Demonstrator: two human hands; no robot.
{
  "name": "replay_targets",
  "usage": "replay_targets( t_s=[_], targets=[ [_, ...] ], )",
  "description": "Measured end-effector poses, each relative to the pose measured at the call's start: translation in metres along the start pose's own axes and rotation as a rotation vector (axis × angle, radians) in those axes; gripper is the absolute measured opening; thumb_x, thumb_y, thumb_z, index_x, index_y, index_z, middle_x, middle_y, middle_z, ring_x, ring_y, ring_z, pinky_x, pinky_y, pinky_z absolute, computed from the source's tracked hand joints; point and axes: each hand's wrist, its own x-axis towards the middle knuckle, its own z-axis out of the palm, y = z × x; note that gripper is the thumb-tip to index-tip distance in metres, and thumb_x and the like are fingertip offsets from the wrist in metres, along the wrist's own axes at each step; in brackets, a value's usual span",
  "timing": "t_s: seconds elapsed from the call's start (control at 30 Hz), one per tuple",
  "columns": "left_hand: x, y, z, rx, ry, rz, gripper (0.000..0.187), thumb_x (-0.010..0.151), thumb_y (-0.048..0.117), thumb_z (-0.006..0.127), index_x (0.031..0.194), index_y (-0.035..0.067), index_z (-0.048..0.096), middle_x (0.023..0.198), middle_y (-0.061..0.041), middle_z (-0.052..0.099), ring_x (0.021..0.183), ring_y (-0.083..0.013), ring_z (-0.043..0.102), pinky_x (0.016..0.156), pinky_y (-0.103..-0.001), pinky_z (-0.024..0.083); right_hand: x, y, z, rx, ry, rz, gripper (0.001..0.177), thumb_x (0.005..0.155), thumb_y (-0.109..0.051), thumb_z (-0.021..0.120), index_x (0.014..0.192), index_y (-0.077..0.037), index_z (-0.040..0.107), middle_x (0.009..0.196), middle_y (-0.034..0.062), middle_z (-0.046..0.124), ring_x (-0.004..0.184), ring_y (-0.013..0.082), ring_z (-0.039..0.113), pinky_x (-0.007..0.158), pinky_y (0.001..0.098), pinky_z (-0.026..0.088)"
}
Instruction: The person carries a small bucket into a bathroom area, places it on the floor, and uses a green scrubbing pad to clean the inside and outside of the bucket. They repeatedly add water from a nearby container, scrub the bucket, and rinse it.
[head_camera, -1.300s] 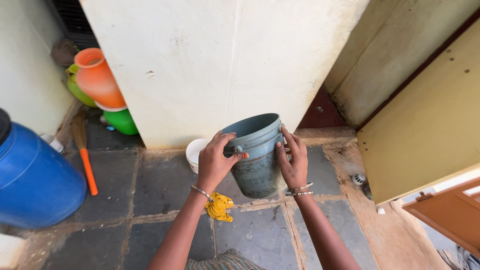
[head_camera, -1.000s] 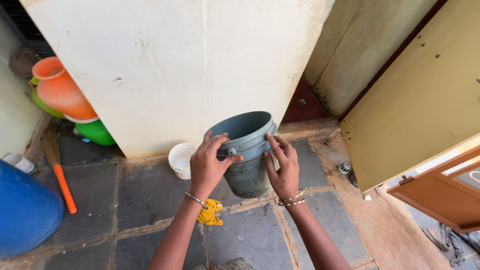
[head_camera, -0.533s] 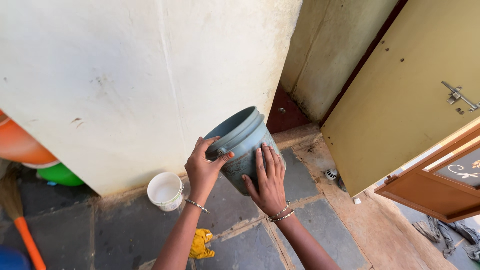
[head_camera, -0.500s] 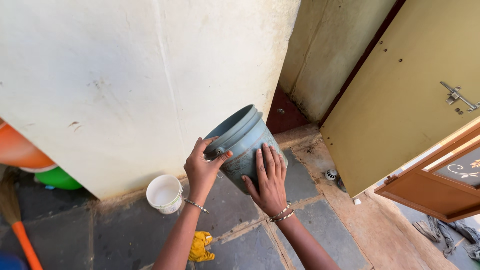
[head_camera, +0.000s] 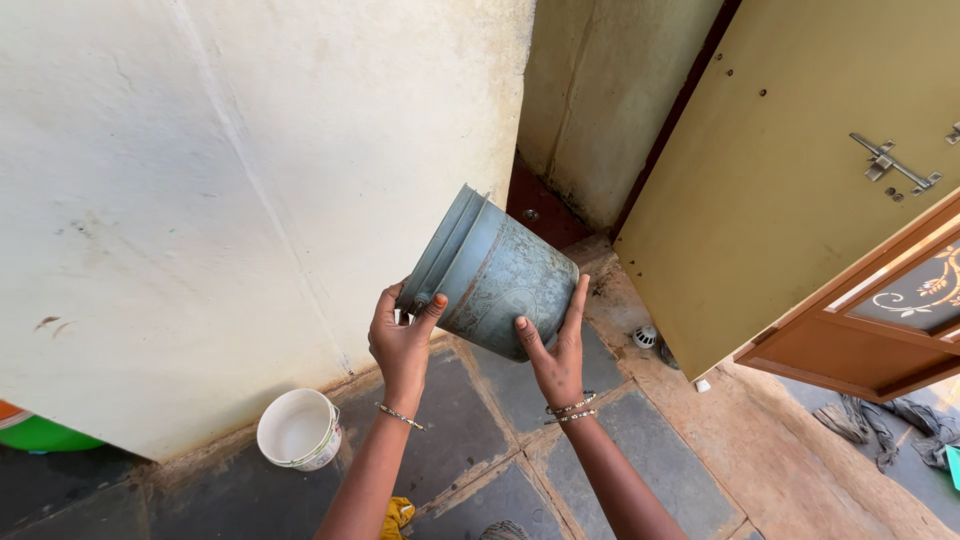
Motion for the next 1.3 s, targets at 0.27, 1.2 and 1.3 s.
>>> replay_targets(
  t_s=[0.27, 1.2, 1.3],
  targets=[
    [-0.002, -0.014, 0.089, 0.298, 0.023, 0.529, 0.045, 0.074, 0.034, 0.089, 0.104, 0.007, 0.068, 0.13, -0.003, 0.072, 0.146, -0.0387, 0.046, 0.11, -0.047, 0.051, 0.046, 0.059, -0.059, -0.083, -0.042, 0.096, 0.113, 0.086, -0.037, 0.076, 0.164, -0.008, -0.001, 0.168, 0.0287, 0.016, 0.153, 0.0399, 0.028, 0.117, 0.05, 0.036],
    [0.159, -0.046, 0.367, 0.425, -0.791, 0.583, 0.042, 0.065, 0.01, 0.091, 0.098, 0.013, 0.065, 0.155, 0.005, 0.05, 0.155, -0.0286, 0.02, 0.108, -0.043, 0.043, 0.368, 0.176, -0.259, -0.58, -0.624, -0.398, 0.048, 0.065, -0.033, 0.091, 0.101, -0.008, 0.072, 0.119, 0.0096, 0.071, 0.137, 0.0342, 0.051, 0.109, 0.0537, 0.04],
    [0.185, -0.05, 0.385, 0.396, -0.834, 0.348, 0.034, 0.072, 0.005, 0.081, 0.1, 0.015, 0.065, 0.16, 0.009, 0.04, 0.158, -0.026, 0.014, 0.094, -0.037, 0.055, 0.392, 0.196, -0.248, -0.508, -0.546, -0.439, 0.05, 0.065, -0.032, 0.092, 0.102, -0.007, 0.072, 0.115, 0.0105, 0.071, 0.136, 0.0343, 0.053, 0.105, 0.0476, 0.049]
  ],
)
